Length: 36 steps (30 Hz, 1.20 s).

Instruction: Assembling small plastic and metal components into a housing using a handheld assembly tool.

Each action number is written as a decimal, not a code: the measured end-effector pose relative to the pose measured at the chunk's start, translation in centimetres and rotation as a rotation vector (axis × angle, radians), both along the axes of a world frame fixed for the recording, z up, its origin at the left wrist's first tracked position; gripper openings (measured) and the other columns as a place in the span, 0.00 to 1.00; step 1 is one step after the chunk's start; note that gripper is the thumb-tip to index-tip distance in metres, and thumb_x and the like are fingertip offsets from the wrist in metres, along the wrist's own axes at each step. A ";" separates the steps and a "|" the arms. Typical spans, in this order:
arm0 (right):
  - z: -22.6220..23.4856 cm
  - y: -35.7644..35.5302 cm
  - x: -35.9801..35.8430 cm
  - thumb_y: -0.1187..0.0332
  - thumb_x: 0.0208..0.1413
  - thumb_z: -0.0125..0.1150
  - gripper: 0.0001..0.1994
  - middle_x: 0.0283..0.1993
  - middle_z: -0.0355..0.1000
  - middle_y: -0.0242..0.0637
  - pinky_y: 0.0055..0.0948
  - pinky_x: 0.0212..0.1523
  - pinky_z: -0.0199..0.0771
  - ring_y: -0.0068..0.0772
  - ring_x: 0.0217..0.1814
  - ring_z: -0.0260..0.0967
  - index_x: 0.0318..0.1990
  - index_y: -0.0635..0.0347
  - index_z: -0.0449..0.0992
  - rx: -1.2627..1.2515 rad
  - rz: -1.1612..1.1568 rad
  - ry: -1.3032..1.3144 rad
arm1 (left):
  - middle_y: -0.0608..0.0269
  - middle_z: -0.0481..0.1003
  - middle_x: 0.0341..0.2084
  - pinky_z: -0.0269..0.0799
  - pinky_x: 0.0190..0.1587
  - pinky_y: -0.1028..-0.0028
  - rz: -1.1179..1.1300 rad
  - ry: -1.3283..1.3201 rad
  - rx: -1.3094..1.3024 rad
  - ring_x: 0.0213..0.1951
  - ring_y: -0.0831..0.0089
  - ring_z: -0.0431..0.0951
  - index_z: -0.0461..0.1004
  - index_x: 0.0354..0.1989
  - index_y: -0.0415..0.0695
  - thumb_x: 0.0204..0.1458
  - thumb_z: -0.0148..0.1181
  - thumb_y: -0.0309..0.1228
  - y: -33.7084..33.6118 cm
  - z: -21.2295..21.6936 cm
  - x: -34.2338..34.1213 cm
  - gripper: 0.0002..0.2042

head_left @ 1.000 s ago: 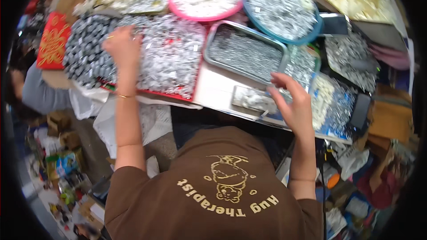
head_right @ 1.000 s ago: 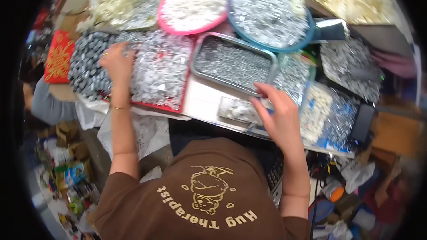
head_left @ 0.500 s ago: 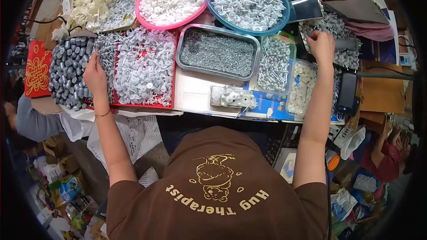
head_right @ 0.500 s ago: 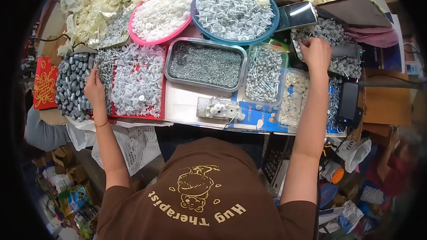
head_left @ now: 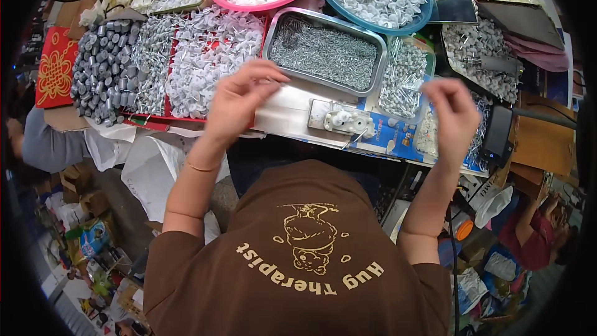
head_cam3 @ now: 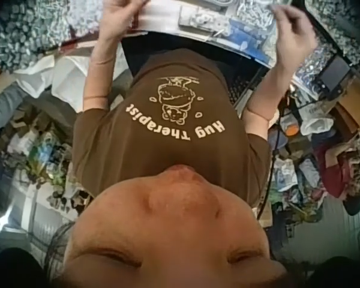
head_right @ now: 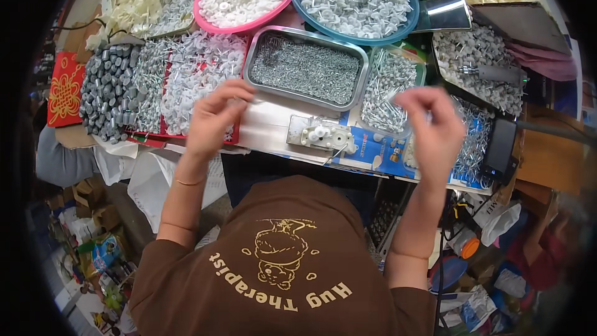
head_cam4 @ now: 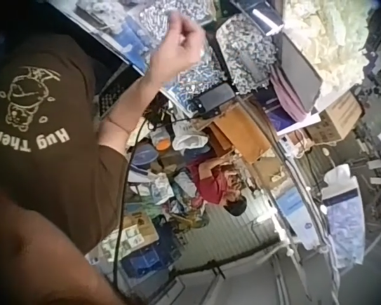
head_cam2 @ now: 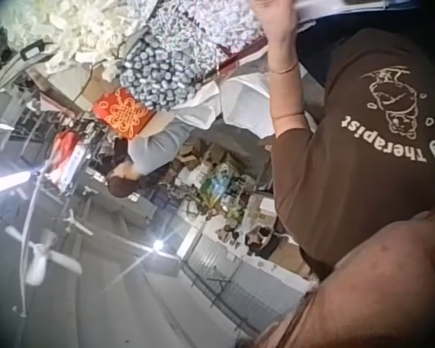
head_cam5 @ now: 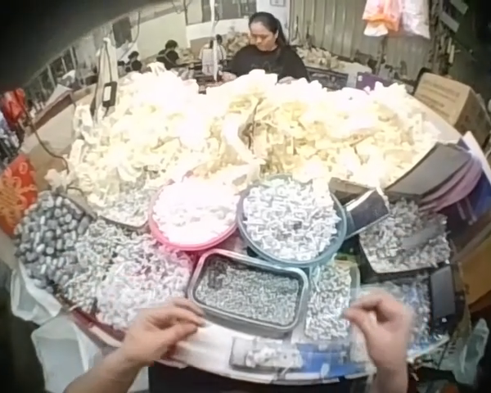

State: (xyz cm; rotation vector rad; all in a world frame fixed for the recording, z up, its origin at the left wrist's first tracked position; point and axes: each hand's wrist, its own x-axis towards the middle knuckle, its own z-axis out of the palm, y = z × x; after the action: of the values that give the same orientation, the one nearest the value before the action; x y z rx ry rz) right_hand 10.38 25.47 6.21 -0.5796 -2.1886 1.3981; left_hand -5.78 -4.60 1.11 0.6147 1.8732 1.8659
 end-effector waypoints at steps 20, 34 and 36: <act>-3.4 -7.3 0.5 0.71 0.56 0.69 0.06 0.29 0.79 0.40 0.28 0.26 0.74 0.33 0.25 0.78 0.38 0.62 0.80 0.373 0.369 -0.205 | 0.59 0.79 0.31 0.75 0.42 0.64 -0.120 0.832 -0.155 0.36 0.60 0.80 0.78 0.38 0.42 0.41 0.60 0.15 4.2 -1.4 5.9 0.14; -4.2 6.9 -14.3 0.66 0.59 0.65 0.15 0.42 0.79 0.43 0.40 0.46 0.73 0.50 0.44 0.75 0.53 0.53 0.78 1.004 -0.187 0.007 | 0.60 0.73 0.36 0.64 0.48 0.64 -0.182 0.634 -0.272 0.41 0.59 0.73 0.75 0.40 0.42 0.49 0.70 0.33 3.7 -0.4 5.2 0.14; -5.1 9.8 -16.3 0.63 0.58 0.65 0.16 0.44 0.78 0.44 0.44 0.49 0.71 0.55 0.49 0.73 0.53 0.50 0.76 0.989 -0.182 -0.161 | 0.59 0.75 0.37 0.66 0.49 0.63 -0.115 0.585 -0.252 0.40 0.61 0.74 0.76 0.45 0.42 0.49 0.72 0.37 2.6 -0.2 4.2 0.18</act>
State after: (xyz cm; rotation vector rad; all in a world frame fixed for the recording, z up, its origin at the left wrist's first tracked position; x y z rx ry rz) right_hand -5.88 35.29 1.15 -0.4826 -2.5037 0.0804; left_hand -1.54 -1.97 0.92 1.2466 2.3166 1.4348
